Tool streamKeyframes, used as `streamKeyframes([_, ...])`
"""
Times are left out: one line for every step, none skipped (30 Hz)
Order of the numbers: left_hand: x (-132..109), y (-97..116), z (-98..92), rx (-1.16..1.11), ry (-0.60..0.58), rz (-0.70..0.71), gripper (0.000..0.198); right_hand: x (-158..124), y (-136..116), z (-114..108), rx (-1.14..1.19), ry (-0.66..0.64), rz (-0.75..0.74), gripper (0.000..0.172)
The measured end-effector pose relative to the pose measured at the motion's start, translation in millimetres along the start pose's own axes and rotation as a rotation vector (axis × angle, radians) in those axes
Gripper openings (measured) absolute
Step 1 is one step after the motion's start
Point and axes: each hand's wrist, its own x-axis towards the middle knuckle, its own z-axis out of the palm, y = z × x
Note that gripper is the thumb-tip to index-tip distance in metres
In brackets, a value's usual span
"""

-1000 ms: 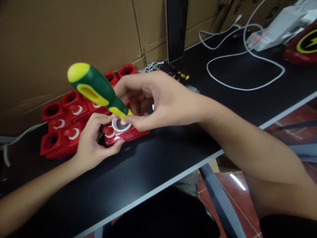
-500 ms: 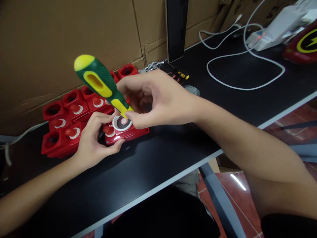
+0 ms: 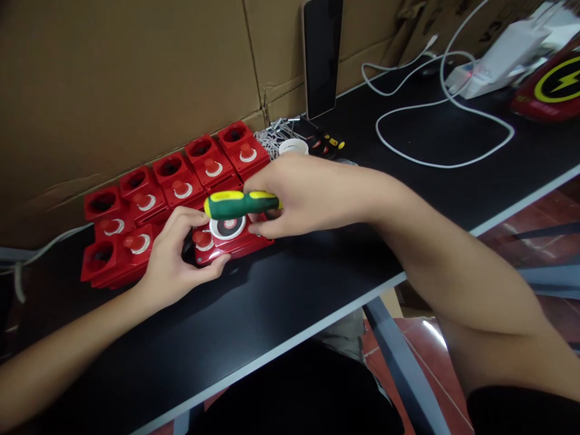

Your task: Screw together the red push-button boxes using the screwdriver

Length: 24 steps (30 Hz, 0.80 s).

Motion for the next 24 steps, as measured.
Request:
streamKeyframes([0,0,-0.5,0.005,-0.005,-0.008,0.052,1,1,2,-0.059,-0.053,0.008,0.038])
streamKeyframes([0,1,-0.8,0.008,-0.009,-0.012,0.052,2,1,3,-0.104,-0.091,0.024,0.040])
streamKeyframes([0,1,-1.0,0.008,-0.012,-0.014,0.052,3,1,4,-0.133,-0.115,0.039,0.041])
streamKeyframes([0,1,-1.0,0.007,-0.013,-0.013,0.052,3,0,6,-0.152,-0.130,0.051,0.040])
streamKeyframes([0,1,-0.8,0.004,-0.011,-0.010,0.052,4,-1,7,-0.163,-0.138,0.059,0.038])
streamKeyframes([0,2,-0.5,0.001,-0.005,-0.004,0.052,5,-2,7,-0.167,-0.141,0.065,0.036])
streamKeyframes([0,2,0.0,-0.003,0.001,0.001,0.052,5,-4,8,-0.168,-0.140,0.071,0.035])
streamKeyframes([0,2,0.7,-0.005,0.008,0.006,0.052,6,-6,9,-0.170,-0.135,0.080,0.034])
streamKeyframes([-1,2,1.6,-0.004,0.015,0.014,0.052,6,-7,10,-0.173,-0.133,0.090,0.034])
streamKeyframes([-2,1,2.7,0.000,0.023,0.020,0.052,6,-9,12,-0.182,-0.130,0.100,0.034])
streamKeyframes([-2,1,3.9,0.006,0.033,0.026,0.052,7,-10,13,-0.194,-0.125,0.107,0.033])
streamKeyframes([-3,0,5.1,0.012,0.044,0.030,0.052,7,-10,14,-0.204,-0.120,0.113,0.032])
streamKeyframes([-4,-1,6.3,0.018,0.055,0.032,0.052,7,-11,16,-0.212,-0.113,0.116,0.032])
streamKeyframes([-5,-1,7.3,0.023,0.063,0.029,0.053,7,-11,17,-0.214,-0.104,0.118,0.032])
streamKeyframes([-6,-2,8.2,0.027,0.069,0.024,0.053,7,-11,17,-0.212,-0.094,0.119,0.032])
streamKeyframes([-6,-2,8.8,0.028,0.072,0.020,0.054,7,-11,18,-0.206,-0.086,0.119,0.032])
streamKeyframes([-6,-2,9.2,0.027,0.074,0.018,0.054,7,-11,18,-0.199,-0.080,0.120,0.032])
streamKeyframes([-6,-2,9.4,0.024,0.077,0.018,0.055,7,-11,19,-0.195,-0.077,0.121,0.031])
streamKeyframes([-6,-2,9.4,0.018,0.081,0.021,0.055,7,-11,19,-0.193,-0.076,0.124,0.031])
streamKeyframes([-6,-1,9.2,0.013,0.086,0.025,0.056,8,-12,19,-0.195,-0.077,0.129,0.031])
streamKeyframes([-6,-1,9.0,0.010,0.090,0.027,0.057,8,-12,19,-0.199,-0.077,0.134,0.031])
streamKeyframes([-5,0,8.7,0.010,0.091,0.024,0.058,8,-12,20,-0.203,-0.078,0.138,0.032])
streamKeyframes([-5,0,8.4,0.011,0.092,0.021,0.059,8,-13,20,-0.207,-0.077,0.141,0.033])
streamKeyframes([-5,1,8.2,0.013,0.092,0.018,0.060,8,-13,20,-0.209,-0.078,0.142,0.033])
